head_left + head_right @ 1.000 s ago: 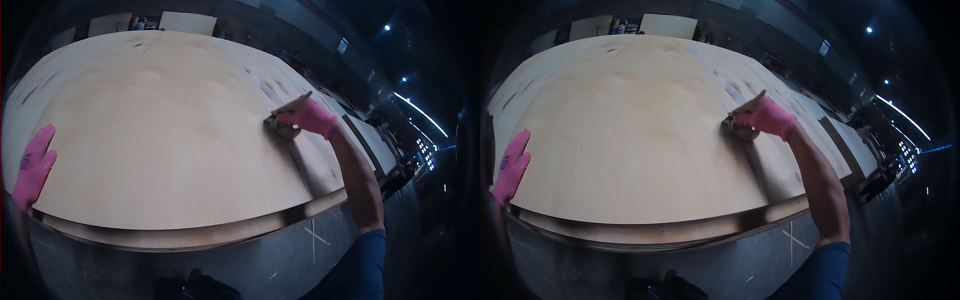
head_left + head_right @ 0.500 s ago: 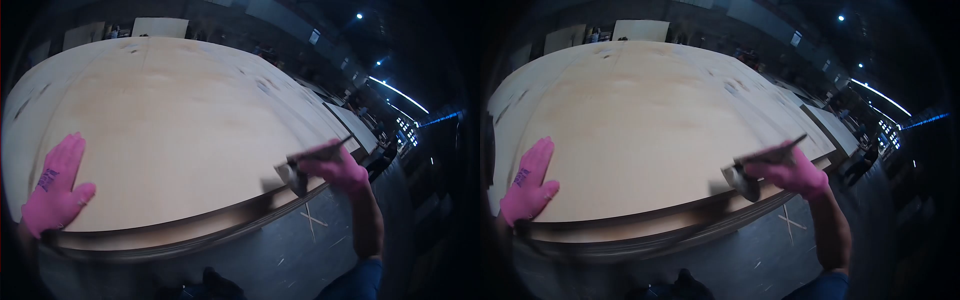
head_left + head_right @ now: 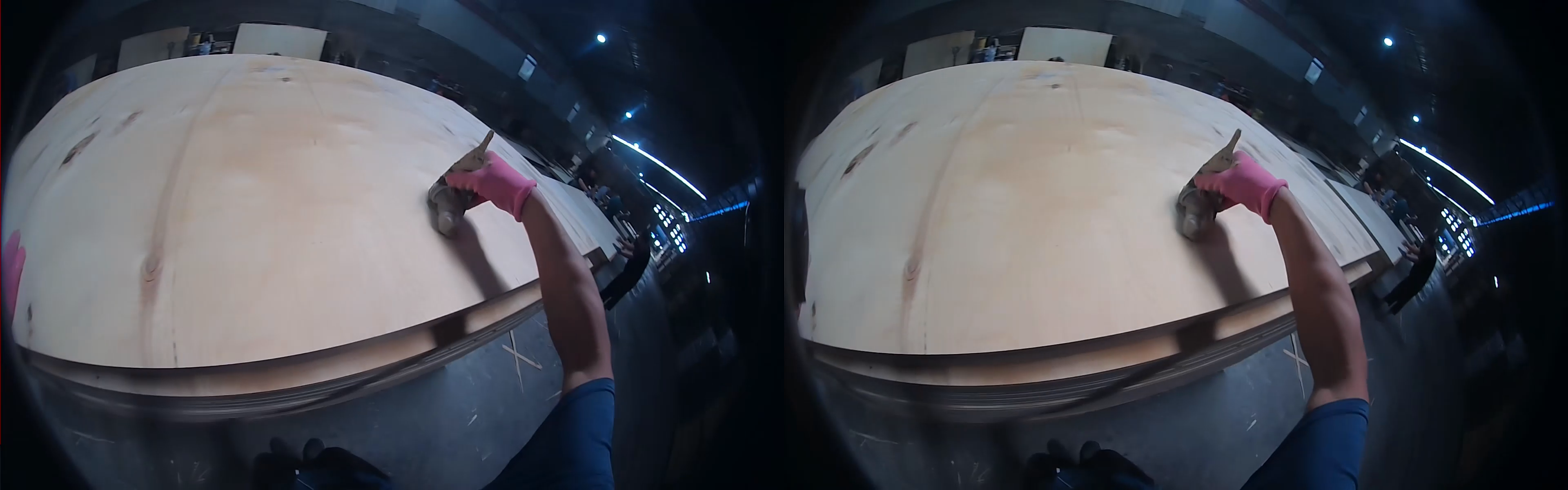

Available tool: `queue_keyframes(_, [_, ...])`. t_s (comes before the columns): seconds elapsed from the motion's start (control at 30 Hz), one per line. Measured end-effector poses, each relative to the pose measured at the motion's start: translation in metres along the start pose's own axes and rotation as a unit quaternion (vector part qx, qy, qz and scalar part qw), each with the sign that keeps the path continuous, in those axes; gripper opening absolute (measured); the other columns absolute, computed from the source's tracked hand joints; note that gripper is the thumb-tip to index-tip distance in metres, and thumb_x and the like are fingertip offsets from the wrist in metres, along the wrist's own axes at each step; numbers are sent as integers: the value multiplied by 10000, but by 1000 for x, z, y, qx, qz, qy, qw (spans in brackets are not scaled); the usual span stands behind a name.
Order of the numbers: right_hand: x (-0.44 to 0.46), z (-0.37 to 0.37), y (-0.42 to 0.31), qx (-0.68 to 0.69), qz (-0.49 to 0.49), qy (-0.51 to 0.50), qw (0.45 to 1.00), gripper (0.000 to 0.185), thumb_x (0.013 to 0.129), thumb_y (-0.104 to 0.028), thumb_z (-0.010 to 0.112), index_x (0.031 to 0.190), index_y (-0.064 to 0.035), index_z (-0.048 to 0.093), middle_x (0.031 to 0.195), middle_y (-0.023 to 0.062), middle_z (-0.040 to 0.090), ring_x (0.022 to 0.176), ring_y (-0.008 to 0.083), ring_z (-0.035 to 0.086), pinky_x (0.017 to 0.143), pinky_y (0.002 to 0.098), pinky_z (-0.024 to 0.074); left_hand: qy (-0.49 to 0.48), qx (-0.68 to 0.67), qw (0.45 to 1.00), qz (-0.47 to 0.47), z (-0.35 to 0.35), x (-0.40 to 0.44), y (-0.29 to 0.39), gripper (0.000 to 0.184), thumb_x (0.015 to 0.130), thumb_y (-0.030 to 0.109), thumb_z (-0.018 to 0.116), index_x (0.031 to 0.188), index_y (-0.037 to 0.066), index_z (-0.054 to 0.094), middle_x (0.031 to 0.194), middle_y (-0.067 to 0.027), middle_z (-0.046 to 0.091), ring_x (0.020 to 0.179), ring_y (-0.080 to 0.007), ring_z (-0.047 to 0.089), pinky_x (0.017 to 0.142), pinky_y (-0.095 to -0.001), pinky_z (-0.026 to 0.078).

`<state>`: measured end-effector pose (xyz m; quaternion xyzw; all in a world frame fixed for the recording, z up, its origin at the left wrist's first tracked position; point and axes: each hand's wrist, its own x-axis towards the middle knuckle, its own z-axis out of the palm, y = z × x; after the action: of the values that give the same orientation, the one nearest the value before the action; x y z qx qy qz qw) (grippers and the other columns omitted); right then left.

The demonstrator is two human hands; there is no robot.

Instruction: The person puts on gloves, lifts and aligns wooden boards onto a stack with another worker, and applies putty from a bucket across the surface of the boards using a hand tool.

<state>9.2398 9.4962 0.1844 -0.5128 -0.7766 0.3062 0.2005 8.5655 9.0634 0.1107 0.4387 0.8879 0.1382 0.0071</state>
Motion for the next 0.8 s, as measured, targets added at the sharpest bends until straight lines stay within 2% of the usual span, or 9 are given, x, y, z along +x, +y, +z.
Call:
queue_keyframes(0.13, [-63,15,-30,-142,-59,-29,988,308,840,-198,728,1072,4,698,946,97,701,781,160,674,650,305,560,19,31,999,26,15,20,-38,605,1029,353,400,1492,-24,299,1556,-208,292,1461,-313,241,1204,-369,167])
queue_keyframes(0.2, [-104,33,-41,-158,-118,16,980,286,846,-210,722,1051,-12,716,881,80,707,758,132,663,630,280,531,36,23,999,9,26,15,-38,610,1012,335,429,1495,-13,293,1548,-214,297,1455,-324,248,1198,-381,179])
queue_keyframes(0.27, [-137,52,-80,-150,41,4,988,259,836,-127,721,1069,-14,729,861,62,723,782,103,656,676,263,531,58,26,998,-2,26,17,-32,619,995,316,458,1498,-2,287,1539,-220,302,1449,-335,254,1192,-393,192])
queue_keyframes(0.37, [-153,88,-96,-63,-9,20,998,263,814,-92,735,1061,-1,733,830,58,720,741,103,645,647,252,520,73,64,995,35,27,8,-20,644,985,358,487,1479,-16,309,1522,-232,320,1434,-351,277,1185,-408,209])
queue_keyframes(0.47, [-156,121,-135,-2,-38,-27,999,265,835,-117,731,1056,29,724,874,80,725,764,113,650,668,268,529,40,91,990,102,5,-11,-1,668,981,387,497,1470,-28,314,1516,-238,326,1430,-360,281,1183,-410,214])
queue_keyframes(0.5, [-152,128,-142,61,-37,-65,995,291,839,-108,730,1079,52,692,913,89,715,826,137,660,728,297,547,20,95,987,125,-2,-16,1,673,978,388,499,1472,-29,310,1516,-239,325,1432,-362,279,1183,-409,214])
queue_keyframes(0.6, [-121,173,-178,280,-127,-5,952,296,832,-113,731,1076,39,661,913,68,692,809,136,655,690,283,540,-43,40,977,204,-32,-21,-18,683,973,391,505,1473,-29,305,1520,-238,322,1432,-376,273,1181,-418,217])
queue_keyframes(0.67, [-77,185,-208,317,-170,17,933,315,886,-170,708,1126,5,604,987,77,666,876,173,665,756,347,572,-20,42,989,142,-35,-5,-59,672,972,370,506,1474,-29,302,1521,-236,322,1430,-384,273,1181,-425,217])
queue_keyframes(0.8, [40,189,-262,340,-178,18,923,302,940,-158,652,1185,-3,568,1088,99,636,952,204,659,808,396,591,33,75,994,76,-28,6,-129,651,968,330,516,1474,-22,307,1522,-230,324,1428,-390,275,1181,-446,214])
